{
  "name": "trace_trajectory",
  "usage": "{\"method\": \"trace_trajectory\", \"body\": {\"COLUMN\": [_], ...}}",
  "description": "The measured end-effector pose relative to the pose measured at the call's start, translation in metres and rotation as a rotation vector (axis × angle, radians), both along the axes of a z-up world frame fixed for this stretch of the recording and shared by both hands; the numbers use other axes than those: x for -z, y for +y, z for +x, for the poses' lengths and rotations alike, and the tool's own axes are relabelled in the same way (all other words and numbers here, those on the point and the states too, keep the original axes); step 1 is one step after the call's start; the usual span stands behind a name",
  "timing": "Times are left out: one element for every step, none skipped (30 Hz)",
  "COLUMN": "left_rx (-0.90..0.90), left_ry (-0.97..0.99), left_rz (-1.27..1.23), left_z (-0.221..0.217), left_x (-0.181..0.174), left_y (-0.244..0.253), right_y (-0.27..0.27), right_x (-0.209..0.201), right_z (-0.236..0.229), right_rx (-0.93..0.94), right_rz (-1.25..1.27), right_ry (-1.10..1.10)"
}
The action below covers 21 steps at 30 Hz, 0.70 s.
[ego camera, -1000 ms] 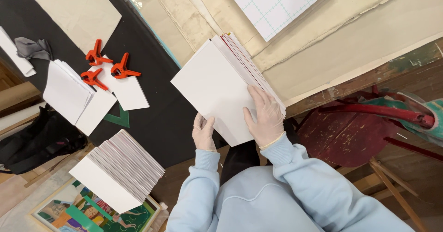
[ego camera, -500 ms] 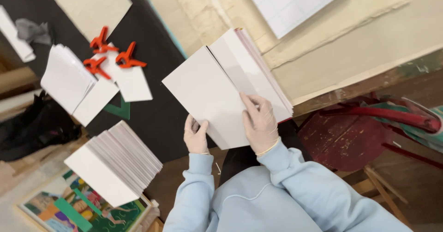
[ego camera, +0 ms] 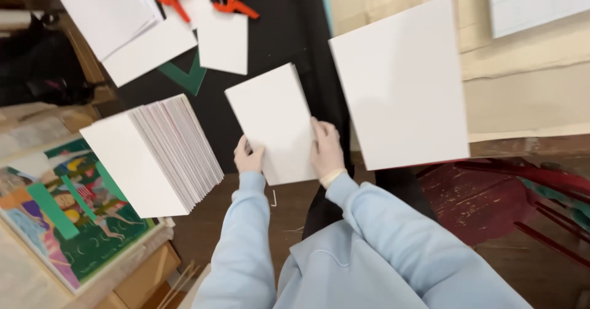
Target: Organizing and stacking sheets of white paper or mat board on a workshop table.
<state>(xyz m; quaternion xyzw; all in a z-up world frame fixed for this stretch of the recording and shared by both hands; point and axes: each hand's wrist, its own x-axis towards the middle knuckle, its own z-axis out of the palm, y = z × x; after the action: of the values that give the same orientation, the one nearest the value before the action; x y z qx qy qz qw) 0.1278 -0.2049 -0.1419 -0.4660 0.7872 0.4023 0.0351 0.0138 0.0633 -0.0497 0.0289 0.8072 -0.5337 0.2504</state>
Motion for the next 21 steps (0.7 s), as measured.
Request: {"method": "trace_trajectory", "body": {"left_rx": [-0.016, -0.002, 0.012, 0.004, -0.005, -0.009, -0.012, -0.038, -0.064, -0.059, -0.047, -0.031, -0.023, -0.042, -0.061, -0.05, -0.048, -0.049, -0.041, 0.002, 0.044], "left_ry": [0.0, 0.018, 0.036, 0.033, -0.066, -0.162, -0.16, -0.157, -0.155, -0.154, -0.144, -0.136, -0.136, -0.158, -0.181, -0.177, -0.221, -0.266, -0.263, -0.269, -0.275], "left_rz": [0.002, 0.006, 0.01, 0.015, -0.001, -0.018, -0.014, 0.009, 0.032, 0.036, 0.013, -0.008, -0.002, -0.008, -0.013, -0.011, -0.049, -0.09, -0.093, -0.157, -0.22], "left_z": [-0.006, -0.009, -0.013, -0.021, -0.03, -0.043, -0.046, -0.046, -0.046, -0.041, -0.038, -0.035, -0.041, -0.044, -0.048, -0.048, -0.048, -0.046, -0.046, -0.045, -0.045], "left_x": [0.002, 0.002, 0.003, -0.009, -0.021, -0.033, -0.034, -0.036, -0.039, -0.033, -0.028, -0.022, -0.026, -0.031, -0.037, -0.034, -0.031, -0.03, -0.028, -0.026, -0.025], "left_y": [-0.002, 0.0, 0.002, 0.007, 0.012, 0.015, 0.013, 0.012, 0.013, 0.009, 0.006, 0.004, 0.008, 0.012, 0.017, 0.017, 0.017, 0.018, 0.017, 0.016, 0.016], "right_y": [-0.007, -0.011, -0.014, -0.018, -0.021, -0.026, -0.03, -0.033, -0.035, -0.039, -0.041, -0.043, -0.044, -0.045, -0.045, -0.046, -0.046, -0.047, -0.044, -0.042, -0.039], "right_x": [0.007, 0.012, 0.018, 0.021, 0.025, 0.028, 0.026, 0.022, 0.018, 0.019, 0.019, 0.02, 0.025, 0.028, 0.03, 0.032, 0.034, 0.035, 0.034, 0.033, 0.032], "right_z": [-0.001, 0.0, 0.002, 0.007, 0.011, 0.012, 0.01, 0.012, 0.013, 0.015, 0.016, 0.018, 0.018, 0.021, 0.024, 0.023, 0.022, 0.022, 0.022, 0.022, 0.021], "right_rx": [-0.016, -0.019, -0.022, -0.031, -0.02, -0.004, -0.008, 0.0, 0.009, 0.014, 0.002, -0.007, 0.002, -0.004, -0.01, 0.001, -0.02, -0.045, -0.036, -0.041, -0.046], "right_rz": [0.002, 0.027, 0.052, 0.057, 0.073, 0.087, 0.091, 0.093, 0.095, 0.1, 0.127, 0.156, 0.162, 0.168, 0.174, 0.176, 0.205, 0.229, 0.227, 0.192, 0.156], "right_ry": [0.0, -0.002, -0.003, -0.006, -0.025, -0.04, -0.038, -0.089, -0.139, -0.138, -0.13, -0.124, -0.124, -0.137, -0.15, -0.147, -0.159, -0.171, -0.169, -0.155, -0.141]}}
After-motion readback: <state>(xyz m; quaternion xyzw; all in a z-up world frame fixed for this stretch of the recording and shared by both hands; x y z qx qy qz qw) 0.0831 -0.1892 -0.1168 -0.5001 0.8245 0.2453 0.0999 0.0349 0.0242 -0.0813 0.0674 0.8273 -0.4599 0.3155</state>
